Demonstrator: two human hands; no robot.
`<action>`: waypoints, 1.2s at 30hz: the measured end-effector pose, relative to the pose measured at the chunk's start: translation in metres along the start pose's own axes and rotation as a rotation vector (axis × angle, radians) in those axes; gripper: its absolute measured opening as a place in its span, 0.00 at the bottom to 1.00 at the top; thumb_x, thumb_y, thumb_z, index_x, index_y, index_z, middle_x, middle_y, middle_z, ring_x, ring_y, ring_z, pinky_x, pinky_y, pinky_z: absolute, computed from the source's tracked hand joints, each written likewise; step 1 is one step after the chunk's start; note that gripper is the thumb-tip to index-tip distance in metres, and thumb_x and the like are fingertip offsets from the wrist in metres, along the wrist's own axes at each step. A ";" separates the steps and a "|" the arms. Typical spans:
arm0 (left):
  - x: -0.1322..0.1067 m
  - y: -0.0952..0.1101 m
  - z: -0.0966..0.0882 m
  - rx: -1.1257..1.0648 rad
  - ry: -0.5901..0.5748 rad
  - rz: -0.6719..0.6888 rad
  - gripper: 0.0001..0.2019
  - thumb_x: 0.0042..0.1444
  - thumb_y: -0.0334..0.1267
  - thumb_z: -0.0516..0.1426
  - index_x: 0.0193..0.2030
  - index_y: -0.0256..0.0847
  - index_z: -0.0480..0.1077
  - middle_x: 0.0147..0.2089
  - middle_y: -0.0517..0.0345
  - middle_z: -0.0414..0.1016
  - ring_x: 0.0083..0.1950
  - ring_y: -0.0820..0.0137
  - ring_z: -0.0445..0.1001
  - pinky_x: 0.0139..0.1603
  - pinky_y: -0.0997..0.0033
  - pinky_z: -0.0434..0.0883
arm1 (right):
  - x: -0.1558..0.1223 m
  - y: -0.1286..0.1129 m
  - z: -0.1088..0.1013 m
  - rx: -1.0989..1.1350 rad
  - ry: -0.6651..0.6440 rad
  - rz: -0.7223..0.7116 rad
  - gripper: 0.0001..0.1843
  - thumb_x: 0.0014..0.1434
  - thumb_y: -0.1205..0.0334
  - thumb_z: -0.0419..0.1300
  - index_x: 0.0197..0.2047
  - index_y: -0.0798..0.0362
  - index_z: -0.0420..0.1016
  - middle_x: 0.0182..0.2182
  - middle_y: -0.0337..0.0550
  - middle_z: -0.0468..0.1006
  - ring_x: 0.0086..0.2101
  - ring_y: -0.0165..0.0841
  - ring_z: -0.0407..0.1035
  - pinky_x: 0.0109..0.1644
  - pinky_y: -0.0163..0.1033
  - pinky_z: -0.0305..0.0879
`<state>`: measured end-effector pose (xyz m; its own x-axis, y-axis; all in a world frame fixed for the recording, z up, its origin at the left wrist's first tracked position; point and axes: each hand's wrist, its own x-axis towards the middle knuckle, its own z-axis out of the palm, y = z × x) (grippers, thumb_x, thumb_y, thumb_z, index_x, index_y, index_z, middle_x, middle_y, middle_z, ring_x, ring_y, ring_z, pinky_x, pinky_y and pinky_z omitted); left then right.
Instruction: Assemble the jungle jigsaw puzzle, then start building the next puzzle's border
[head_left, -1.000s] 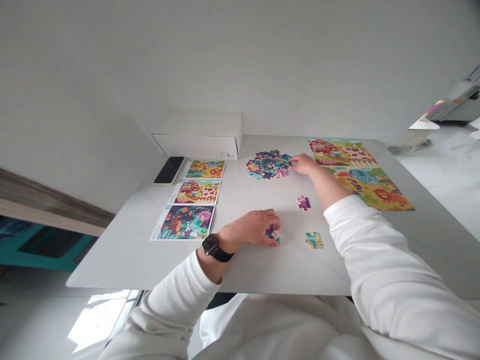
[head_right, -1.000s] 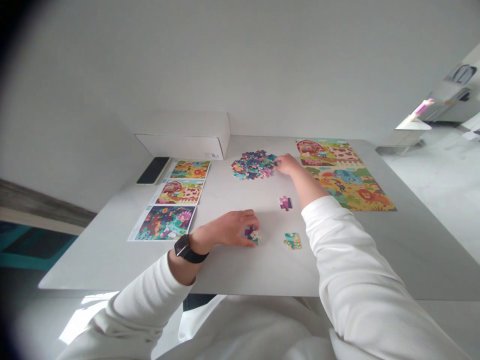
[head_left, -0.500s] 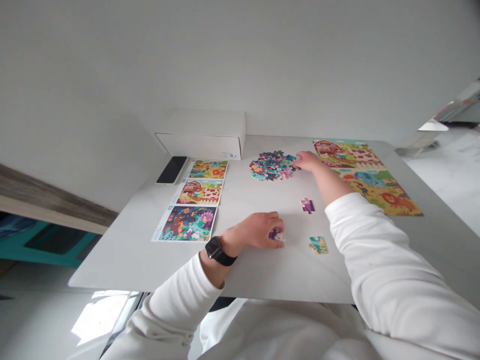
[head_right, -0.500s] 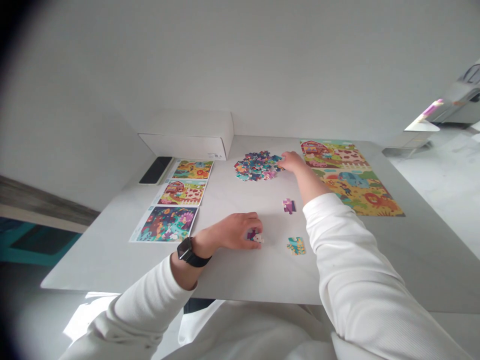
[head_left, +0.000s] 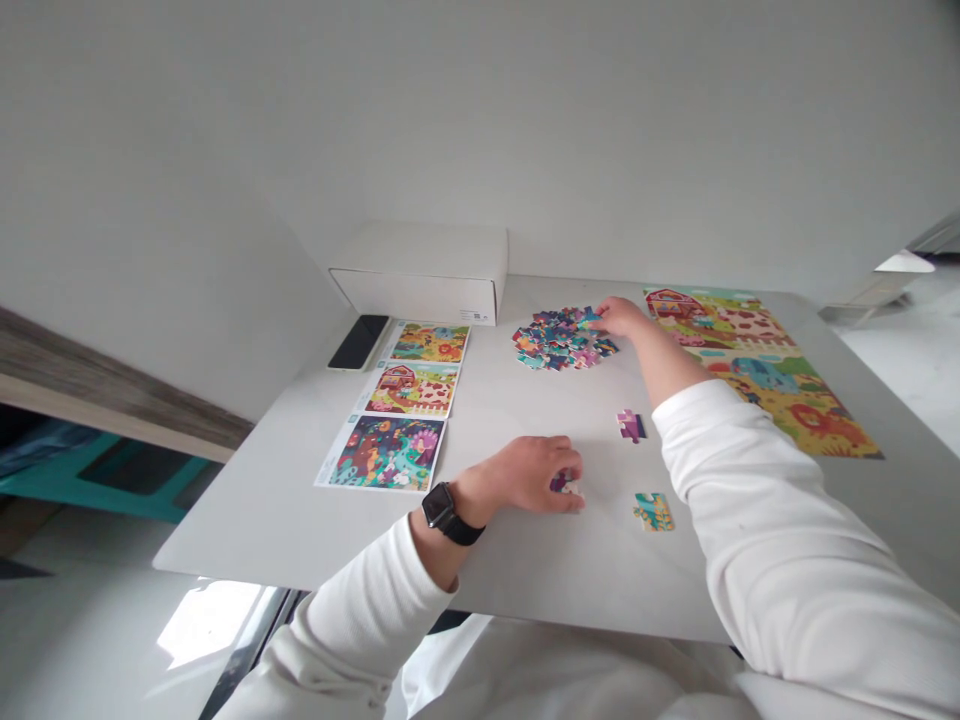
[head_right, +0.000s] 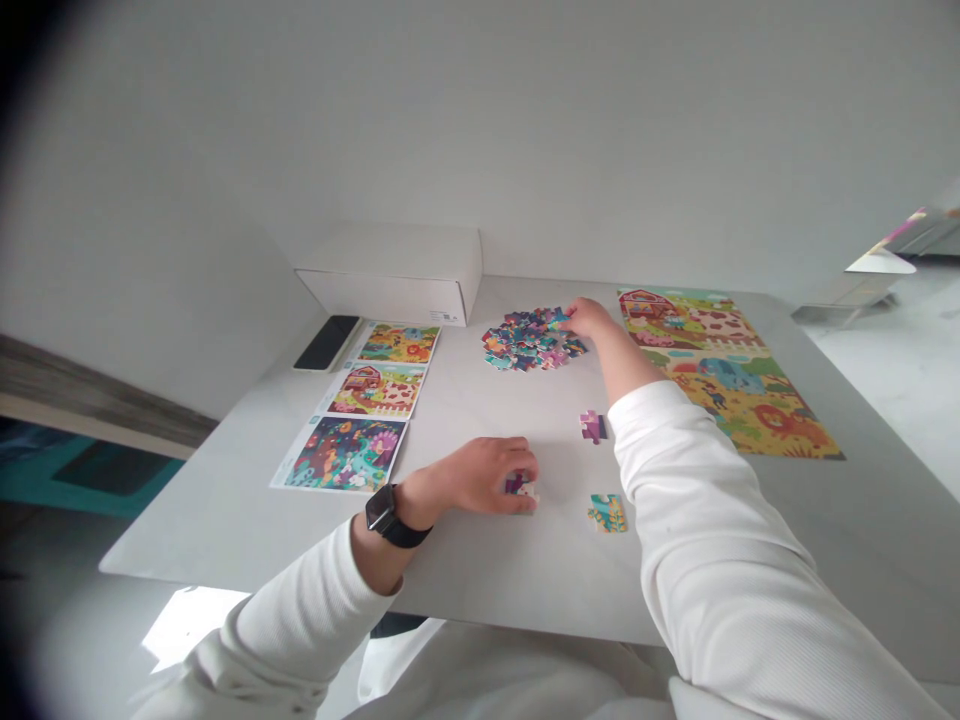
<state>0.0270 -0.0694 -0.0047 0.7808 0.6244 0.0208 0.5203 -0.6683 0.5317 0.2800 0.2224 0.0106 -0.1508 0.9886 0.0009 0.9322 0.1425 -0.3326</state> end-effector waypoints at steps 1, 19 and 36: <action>0.000 0.000 0.000 -0.002 0.001 0.002 0.17 0.64 0.56 0.66 0.48 0.46 0.77 0.48 0.56 0.79 0.45 0.64 0.80 0.46 0.66 0.70 | -0.001 0.002 0.000 0.027 0.001 0.030 0.23 0.59 0.50 0.77 0.51 0.55 0.86 0.44 0.53 0.89 0.41 0.42 0.81 0.51 0.42 0.76; 0.010 -0.003 -0.006 -0.115 0.179 -0.130 0.10 0.69 0.44 0.58 0.45 0.41 0.78 0.39 0.56 0.81 0.37 0.69 0.76 0.39 0.70 0.68 | -0.155 0.028 -0.034 0.881 0.068 0.132 0.13 0.60 0.60 0.76 0.42 0.51 0.78 0.35 0.44 0.84 0.34 0.35 0.81 0.44 0.43 0.82; 0.026 0.009 0.007 -0.635 0.494 -0.399 0.13 0.66 0.49 0.59 0.42 0.40 0.75 0.33 0.59 0.77 0.26 0.76 0.71 0.26 0.76 0.67 | -0.271 -0.017 0.018 1.190 -0.189 0.051 0.29 0.42 0.43 0.84 0.38 0.49 0.79 0.35 0.45 0.88 0.40 0.41 0.84 0.46 0.45 0.80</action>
<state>0.0545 -0.0619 -0.0055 0.2690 0.9630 0.0180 0.3178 -0.1064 0.9422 0.2992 -0.0488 -0.0006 -0.2613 0.9547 -0.1424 0.0664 -0.1294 -0.9894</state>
